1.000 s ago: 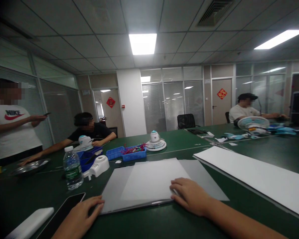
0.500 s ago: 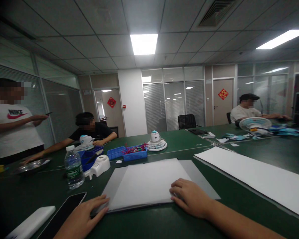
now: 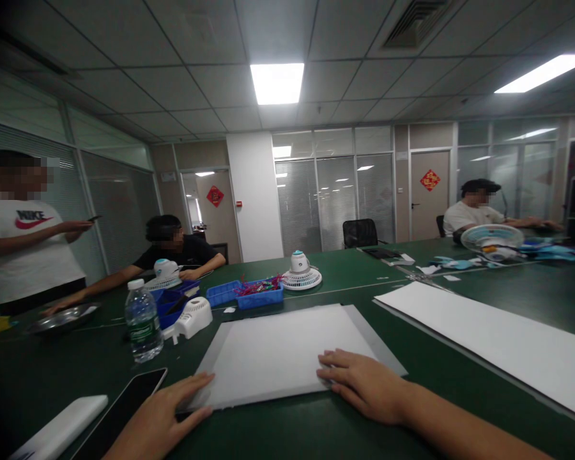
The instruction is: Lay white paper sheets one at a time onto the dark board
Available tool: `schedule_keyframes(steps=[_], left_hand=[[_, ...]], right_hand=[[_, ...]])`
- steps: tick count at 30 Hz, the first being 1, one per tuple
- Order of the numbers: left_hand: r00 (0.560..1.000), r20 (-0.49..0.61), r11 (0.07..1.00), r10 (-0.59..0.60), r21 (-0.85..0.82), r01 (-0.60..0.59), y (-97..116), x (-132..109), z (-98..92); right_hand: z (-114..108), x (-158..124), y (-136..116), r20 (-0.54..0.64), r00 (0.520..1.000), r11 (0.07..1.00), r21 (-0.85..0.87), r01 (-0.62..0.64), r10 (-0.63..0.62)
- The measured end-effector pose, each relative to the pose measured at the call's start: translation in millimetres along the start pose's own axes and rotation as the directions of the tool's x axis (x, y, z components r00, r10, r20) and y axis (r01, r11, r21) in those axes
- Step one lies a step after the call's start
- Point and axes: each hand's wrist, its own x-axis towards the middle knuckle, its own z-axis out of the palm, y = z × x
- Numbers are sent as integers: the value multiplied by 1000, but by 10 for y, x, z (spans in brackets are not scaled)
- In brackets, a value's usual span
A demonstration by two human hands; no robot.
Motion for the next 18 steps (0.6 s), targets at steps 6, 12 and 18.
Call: schedule_keyframes(steps=[6,12,18], left_hand=[[998,58,999,0,50,-3,10,-17,-20],[999,44,998,13,54,-16,-37,-26,23],[1000,12,999,10,43,-10,-12,-35,7]], right_hand=[[70,12,105,-87,995,996,-71,-49,43],[140,12,211,-99,986,986,-87,-143,134],[104,-1,162,-68,989,990,-43,-132,128]])
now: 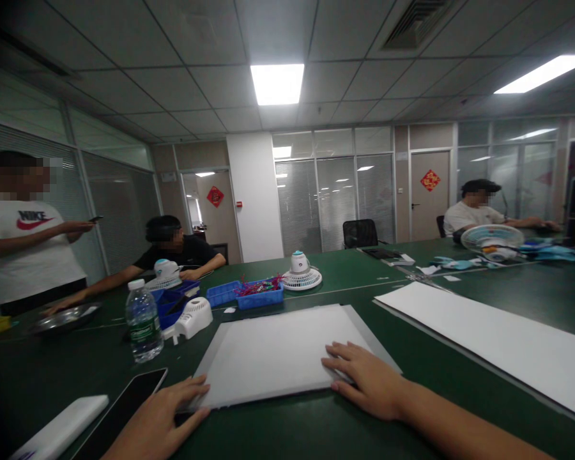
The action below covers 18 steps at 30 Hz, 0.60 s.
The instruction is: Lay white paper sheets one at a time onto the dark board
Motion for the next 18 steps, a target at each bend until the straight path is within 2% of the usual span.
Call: schedule_keyframes(steps=[7,13,15,18], left_hand=[[1000,-6,1000,7,6,-7,-4,7,14],[1000,-16,1000,19,10,-19,-49,5,44],[999,-22,1000,24,14,-24,-55,14,51],[1000,-23,1000,0,21,1,-46,29,48]], right_hand=[[-32,-5,-13,29,999,998,47,40,-41],[-8,-7,-8,30,1000,1000,-27,-6,7],[12,10,7,-20,1000,995,-92,-26,24],[38,46,30,-174,981,971,-209,-117,81]])
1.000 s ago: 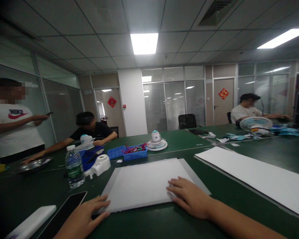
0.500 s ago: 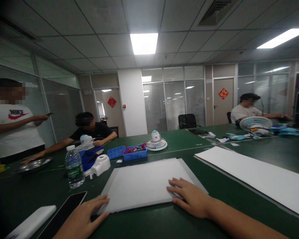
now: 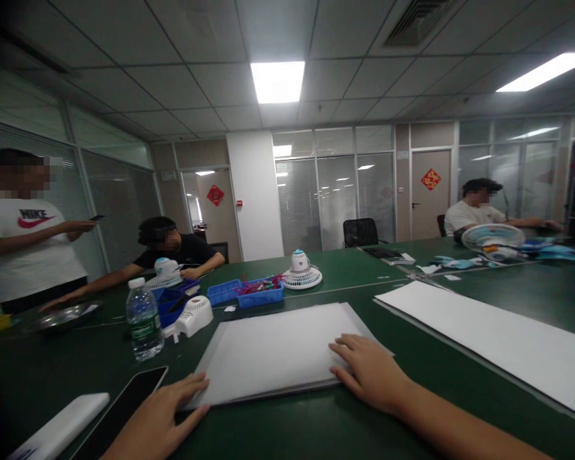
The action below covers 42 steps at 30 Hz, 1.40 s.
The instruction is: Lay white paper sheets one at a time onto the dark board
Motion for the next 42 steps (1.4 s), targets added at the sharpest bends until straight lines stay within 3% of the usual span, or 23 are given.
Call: schedule_keyframes(steps=[4,16,25,42], left_hand=[[998,15,998,-60,-2,60,26,0,-16],[995,80,998,-51,-33,54,50,-31,-25],[997,74,1000,-19,-13,20,-16,0,41],[994,111,1000,-17,28,14,47,-21,6]], right_hand=[[22,27,5,-102,992,996,-55,-75,69],[-35,34,-80,-19,1000,1000,-16,-19,19],[56,48,71,-41,989,988,-56,-145,142],[46,34,6,-28,998,999,-7,-50,50]])
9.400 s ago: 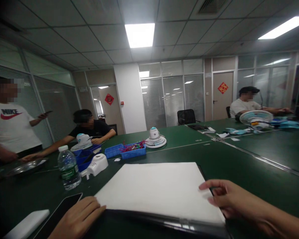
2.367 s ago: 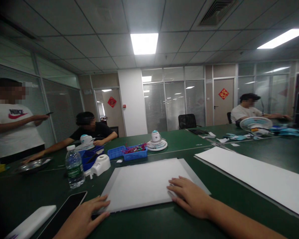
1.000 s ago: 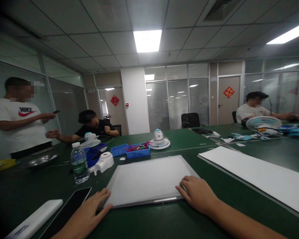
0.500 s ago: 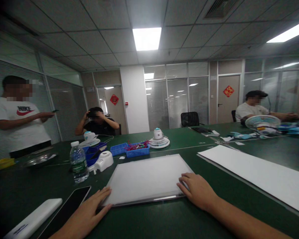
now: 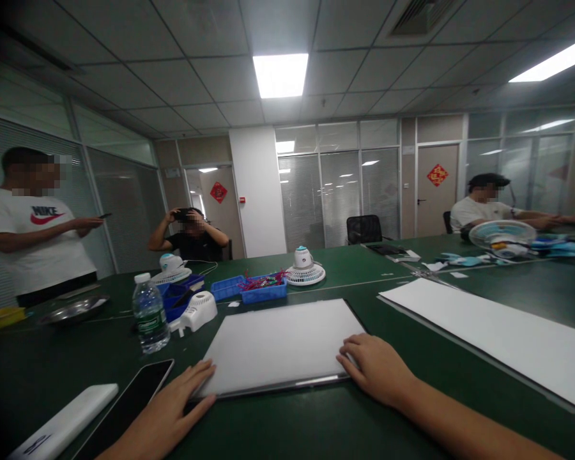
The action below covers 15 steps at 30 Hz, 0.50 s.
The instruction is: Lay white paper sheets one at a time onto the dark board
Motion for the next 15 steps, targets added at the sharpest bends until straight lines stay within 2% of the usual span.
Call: schedule_keyframes(steps=[5,8,12,15], left_hand=[[1000,-1,1000,9,23,-9,13,18,-17],[1000,-17,1000,15,18,-15,7,23,-24],[1000,-27,1000,10,6,-10,10,21,-41],[1000,-10,1000,3,18,-3,31,15,-72]], right_hand=[[27,-6,30,-16,1000,1000,13,26,-26],[11,26,144,-24,999,999,-13,30,-30],[-73,89,592,-104,988,974,-183,-133,116],[-117,58,1088,-177,938,909,-249,-334,297]])
